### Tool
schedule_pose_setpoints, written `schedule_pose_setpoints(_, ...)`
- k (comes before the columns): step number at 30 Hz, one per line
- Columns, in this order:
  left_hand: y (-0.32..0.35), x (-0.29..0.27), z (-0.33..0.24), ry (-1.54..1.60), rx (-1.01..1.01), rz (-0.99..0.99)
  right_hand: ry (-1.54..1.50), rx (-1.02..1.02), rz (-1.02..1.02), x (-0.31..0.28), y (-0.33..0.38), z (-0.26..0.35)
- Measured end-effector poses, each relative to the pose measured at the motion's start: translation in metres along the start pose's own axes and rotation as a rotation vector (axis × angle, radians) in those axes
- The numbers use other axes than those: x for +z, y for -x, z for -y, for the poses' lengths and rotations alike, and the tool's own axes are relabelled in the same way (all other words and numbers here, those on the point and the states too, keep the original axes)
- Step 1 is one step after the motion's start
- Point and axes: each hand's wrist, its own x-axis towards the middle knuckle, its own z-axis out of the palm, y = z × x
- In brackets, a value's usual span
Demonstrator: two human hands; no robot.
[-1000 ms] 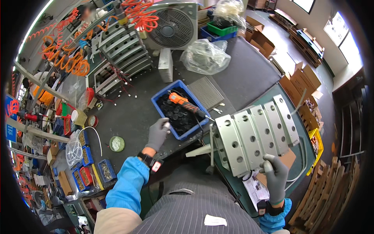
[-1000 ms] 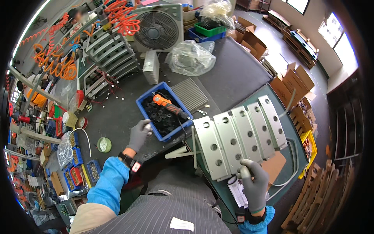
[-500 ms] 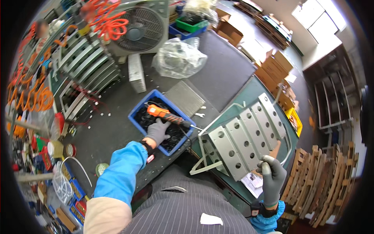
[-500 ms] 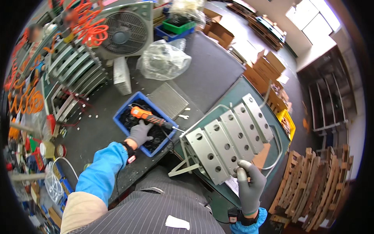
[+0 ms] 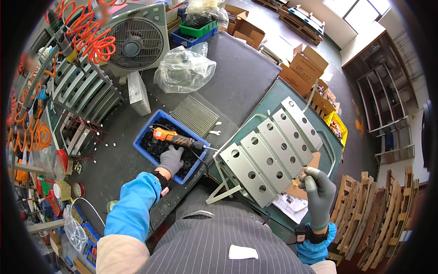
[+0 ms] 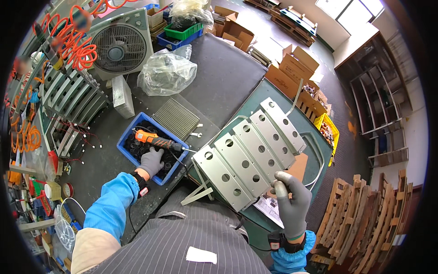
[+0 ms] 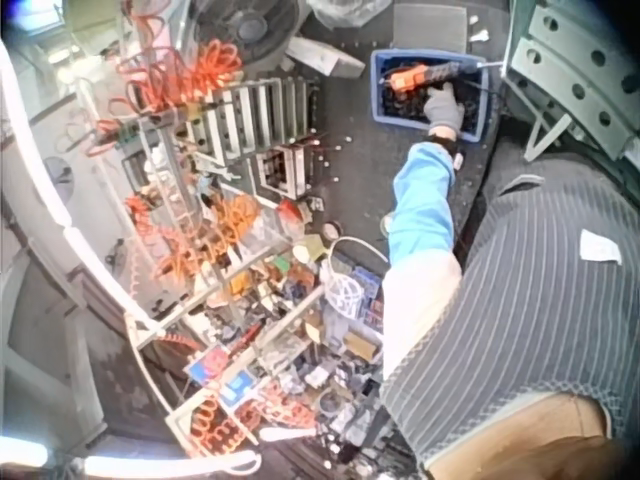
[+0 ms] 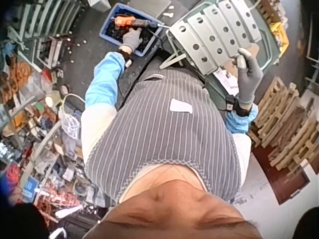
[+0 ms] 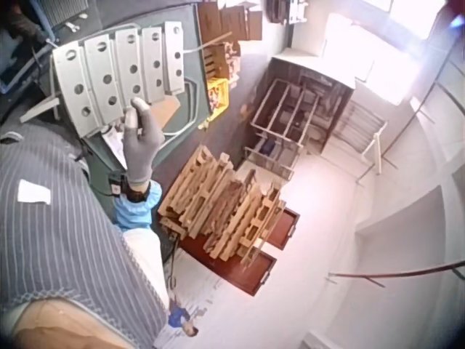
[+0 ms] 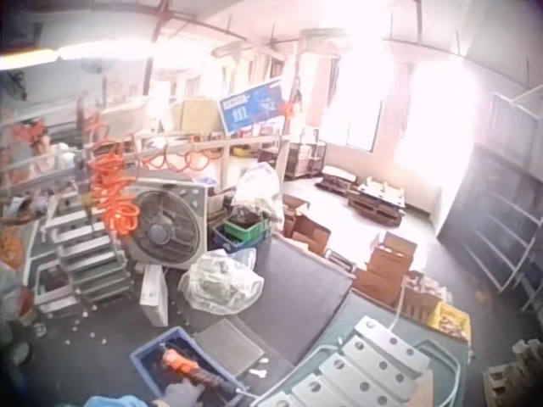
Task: Assembling metal component housings by inserting internal parts and wires.
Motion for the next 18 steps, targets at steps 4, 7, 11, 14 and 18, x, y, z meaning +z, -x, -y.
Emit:
schedule_pose_setpoints(4, -0.005, 0.023, -0.007, -0.067, -0.089, -0.096, -0.011, -0.019, 0.028, 0.001, -0.004, -0.005)
schedule_pose_setpoints(7, -0.006, 0.032, -0.003, -0.082, -0.126, -0.149, -0.009, -0.039, 0.062, 0.002, -0.009, -0.008)
schedule_pose_setpoints(11, -0.009, 0.029, -0.004, -0.052, -0.106, -0.152, -0.022, -0.059, 0.044, 0.002, -0.007, -0.011)
schedule_pose_setpoints(14, -0.011, 0.029, 0.005, -0.001, -0.065, -0.164, -0.033, -0.022, 0.084, 0.002, -0.011, -0.007)
schedule_pose_setpoints(18, 0.004, 0.015, 0.021, 0.251, 0.101, -0.287, -0.046, -0.039, 0.088, 0.006, -0.011, -0.01)
